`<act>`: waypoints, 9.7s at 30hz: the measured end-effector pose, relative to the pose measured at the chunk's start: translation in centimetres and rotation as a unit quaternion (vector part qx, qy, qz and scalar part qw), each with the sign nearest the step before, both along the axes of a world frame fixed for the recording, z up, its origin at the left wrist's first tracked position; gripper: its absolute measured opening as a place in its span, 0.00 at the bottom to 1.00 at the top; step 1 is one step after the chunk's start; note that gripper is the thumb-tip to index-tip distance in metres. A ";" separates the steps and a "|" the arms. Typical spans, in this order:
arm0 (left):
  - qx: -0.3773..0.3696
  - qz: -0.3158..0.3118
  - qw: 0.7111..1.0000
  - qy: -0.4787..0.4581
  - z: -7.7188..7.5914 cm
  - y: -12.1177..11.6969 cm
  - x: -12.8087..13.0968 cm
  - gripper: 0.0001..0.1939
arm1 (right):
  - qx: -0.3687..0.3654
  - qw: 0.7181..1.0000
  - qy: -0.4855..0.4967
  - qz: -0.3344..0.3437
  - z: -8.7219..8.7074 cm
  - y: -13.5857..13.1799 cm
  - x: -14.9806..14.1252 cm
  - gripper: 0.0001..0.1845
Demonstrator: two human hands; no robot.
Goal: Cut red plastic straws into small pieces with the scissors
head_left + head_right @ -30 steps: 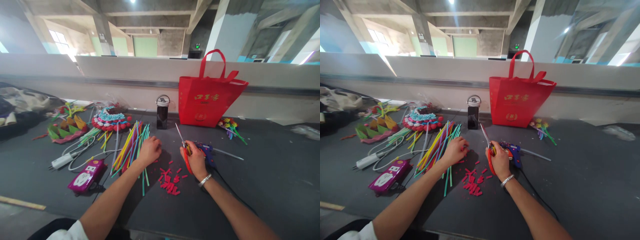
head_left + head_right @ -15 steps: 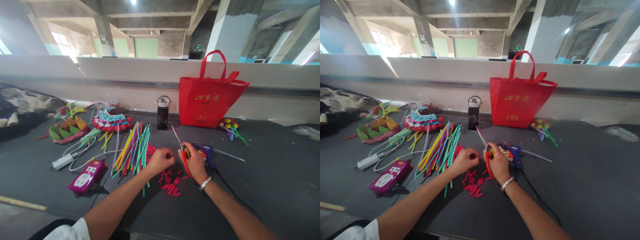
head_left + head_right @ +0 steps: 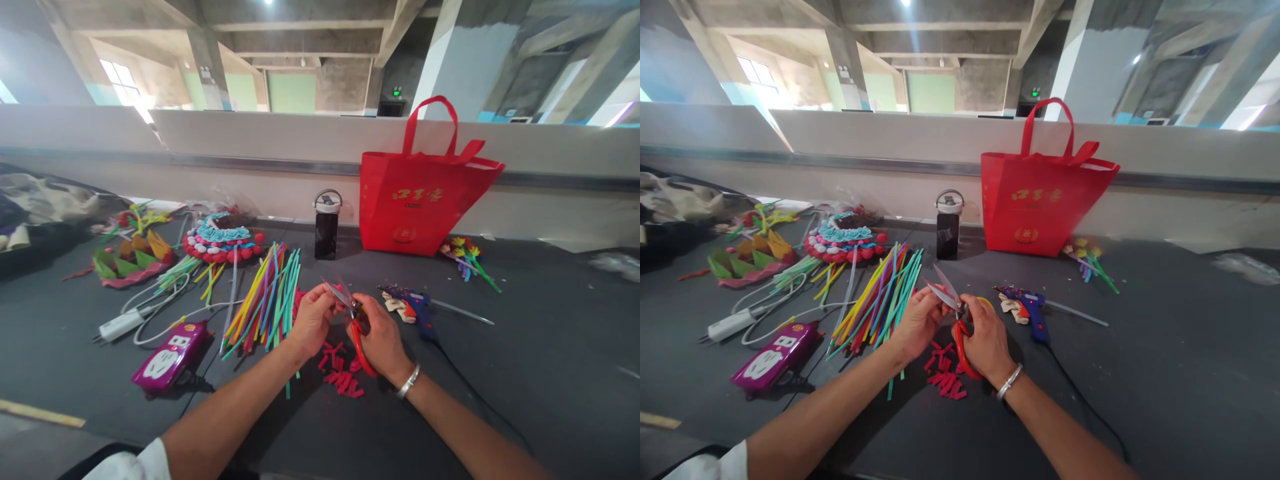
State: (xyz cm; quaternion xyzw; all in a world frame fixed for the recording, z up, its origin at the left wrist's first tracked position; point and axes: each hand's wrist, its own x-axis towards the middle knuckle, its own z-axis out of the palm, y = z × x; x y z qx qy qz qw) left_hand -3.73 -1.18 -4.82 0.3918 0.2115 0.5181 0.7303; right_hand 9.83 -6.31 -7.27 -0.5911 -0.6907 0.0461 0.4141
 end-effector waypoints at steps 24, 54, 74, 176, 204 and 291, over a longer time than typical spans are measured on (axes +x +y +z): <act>-0.019 -0.024 0.999 -0.031 -0.1 -0.1 0.1 0.07 | -0.004 0.999 0.025 0.028 0.0 -0.2 -0.3 0.20; 0.042 0.026 0.994 0.102 -0.5 0.2 0.0 0.05 | 0.021 0.980 0.196 -0.022 0.2 0.1 0.5 0.15; 0.139 -0.055 0.938 0.311 -1.3 0.6 -0.4 0.07 | 0.019 0.956 0.291 0.020 -0.4 0.8 0.7 0.18; -0.066 -0.046 0.992 -0.096 -0.6 -0.5 0.8 0.06 | 0.038 0.999 -0.012 -0.011 -1.3 0.2 -0.4 0.24; -0.081 -0.042 0.992 -0.084 -0.4 -0.5 0.8 0.07 | 0.016 0.999 0.028 0.012 -0.4 -0.1 -0.7 0.18; 0.130 0.127 0.952 0.245 -1.2 -0.2 0.4 0.03 | 0.012 0.962 0.274 0.002 0.0 0.5 0.6 0.21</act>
